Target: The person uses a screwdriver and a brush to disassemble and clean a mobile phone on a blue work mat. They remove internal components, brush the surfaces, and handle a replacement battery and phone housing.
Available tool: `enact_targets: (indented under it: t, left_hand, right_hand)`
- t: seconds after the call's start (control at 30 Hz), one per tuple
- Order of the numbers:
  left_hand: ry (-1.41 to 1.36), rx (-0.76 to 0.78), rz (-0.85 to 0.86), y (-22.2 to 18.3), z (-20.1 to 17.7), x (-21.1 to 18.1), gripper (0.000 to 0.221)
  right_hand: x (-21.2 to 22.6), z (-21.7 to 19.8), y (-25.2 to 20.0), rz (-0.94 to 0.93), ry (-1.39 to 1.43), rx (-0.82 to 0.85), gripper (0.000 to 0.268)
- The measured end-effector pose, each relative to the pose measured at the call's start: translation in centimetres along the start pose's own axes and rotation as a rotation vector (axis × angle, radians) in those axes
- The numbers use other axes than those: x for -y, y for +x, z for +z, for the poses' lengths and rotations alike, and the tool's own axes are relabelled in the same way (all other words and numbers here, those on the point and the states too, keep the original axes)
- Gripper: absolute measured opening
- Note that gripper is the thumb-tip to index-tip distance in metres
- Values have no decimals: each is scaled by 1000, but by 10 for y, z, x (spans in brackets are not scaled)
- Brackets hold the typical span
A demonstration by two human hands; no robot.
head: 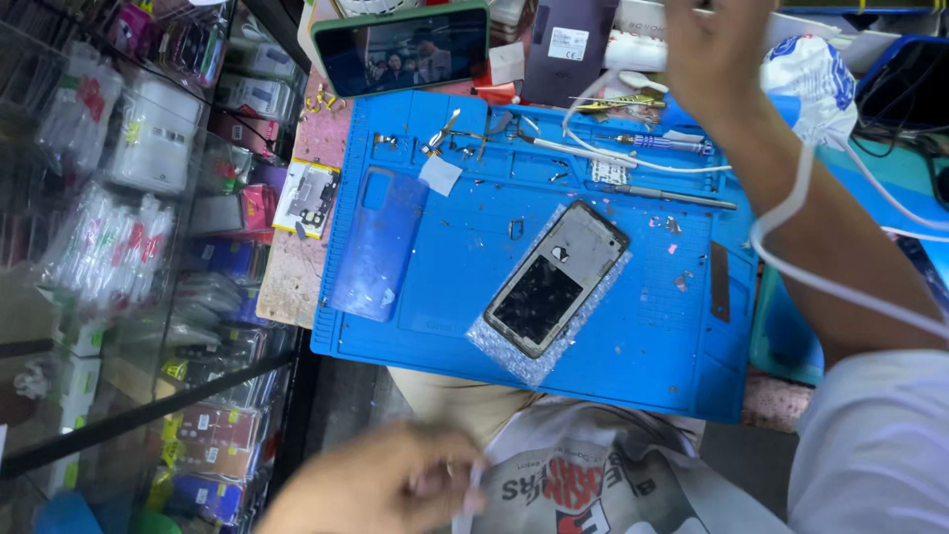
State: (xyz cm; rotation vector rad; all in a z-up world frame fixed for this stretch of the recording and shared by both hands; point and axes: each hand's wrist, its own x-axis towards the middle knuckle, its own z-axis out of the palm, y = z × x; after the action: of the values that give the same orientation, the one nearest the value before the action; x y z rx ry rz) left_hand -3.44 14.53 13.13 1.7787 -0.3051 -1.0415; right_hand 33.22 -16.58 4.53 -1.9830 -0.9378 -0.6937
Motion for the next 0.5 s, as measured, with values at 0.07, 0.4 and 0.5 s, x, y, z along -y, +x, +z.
enact_targets:
  t: [0.07,0.4,0.5]
  left_hand:
    - [224,-366,325,34,-24,-19,21]
    - [1124,-1273,646,348,-164,-78,48]
    - [1621,-989,524,384,-163,-75,16]
  right_hand:
    - [36,-35,-19,44,103,-45,17]
    - [85,-98,-101,288,-141,170,17]
    - [78,-100,-110,301,-151,128,16]
